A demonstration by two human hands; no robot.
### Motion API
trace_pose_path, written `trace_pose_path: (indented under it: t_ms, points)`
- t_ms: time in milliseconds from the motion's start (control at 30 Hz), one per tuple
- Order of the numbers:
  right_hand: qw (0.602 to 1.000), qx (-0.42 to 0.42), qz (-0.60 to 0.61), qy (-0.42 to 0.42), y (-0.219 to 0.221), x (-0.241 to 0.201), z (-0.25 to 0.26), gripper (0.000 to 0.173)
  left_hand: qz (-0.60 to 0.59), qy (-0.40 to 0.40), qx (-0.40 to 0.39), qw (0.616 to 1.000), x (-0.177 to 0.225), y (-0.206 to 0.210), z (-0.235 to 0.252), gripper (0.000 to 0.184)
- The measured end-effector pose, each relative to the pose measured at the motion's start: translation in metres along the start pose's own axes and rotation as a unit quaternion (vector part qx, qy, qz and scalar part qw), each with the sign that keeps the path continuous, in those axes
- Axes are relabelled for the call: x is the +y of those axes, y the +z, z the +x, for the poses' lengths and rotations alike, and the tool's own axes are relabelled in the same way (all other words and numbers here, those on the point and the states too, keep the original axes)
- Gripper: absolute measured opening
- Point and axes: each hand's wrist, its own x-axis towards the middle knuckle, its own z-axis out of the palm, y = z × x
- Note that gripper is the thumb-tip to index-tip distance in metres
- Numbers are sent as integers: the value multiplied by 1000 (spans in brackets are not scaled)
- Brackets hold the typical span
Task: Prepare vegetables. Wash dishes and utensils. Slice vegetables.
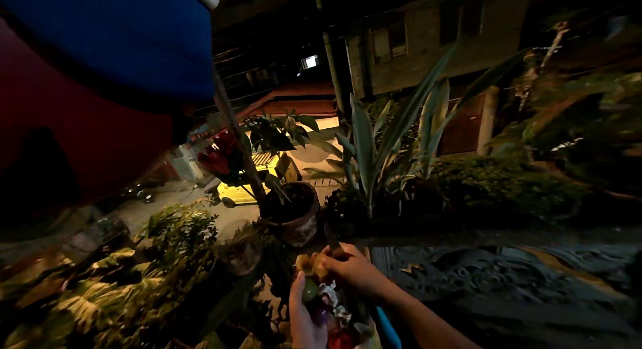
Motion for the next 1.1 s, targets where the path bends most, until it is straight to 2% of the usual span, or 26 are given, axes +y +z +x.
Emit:
trace_pose_path:
  t_ms: [100,133,233,333,400,500,600,667,733,800,900,1000,1033,1100]
  points:
    - [982,-63,-150,-100,-14,-2,7,36,-74,-13,-45,996,5,-9,-1,43]
    - [971,-84,-194,-110,-18,-9,8,37,-91,-23,-51,994,6,-13,0,45]
    - [956,-152,-243,-65,-25,-35,10,32,-101,-66,-64,991,6,-25,6,56]
    - [936,-215,-275,-37,-25,-50,17,29,-47,-94,-122,987,4,-34,14,67]
    - [920,-240,-309,-27,-21,-55,22,28,-10,-97,-155,983,4,-34,18,63]
    - [885,-267,-380,-23,-11,-64,23,32,-19,-95,-230,968,11,-35,18,43]
    - [873,-256,-414,-31,-6,-64,25,38,-24,-99,-211,972,12,-30,19,38]
    - [898,-219,-381,-30,-7,-60,24,36,-9,-93,-191,977,13,-27,19,40]
    - [924,-180,-338,8,-11,-58,21,47,-8,-82,-169,982,15,-22,17,43]
    - [924,-168,-344,13,-16,-60,14,50,-18,-83,-147,986,18,-20,17,47]
    - [880,-188,-435,-20,-24,-75,4,35,-25,-97,-143,985,22,-22,24,47]
    - [794,-209,-571,-5,-19,-92,-5,59,-17,-106,-150,983,24,-22,26,47]
    - [765,-215,-607,-10,-16,-96,-8,60,-6,-99,-161,982,23,-23,27,46]
    - [723,-217,-656,-21,-10,-103,-14,52,10,-89,-185,979,23,-23,27,48]
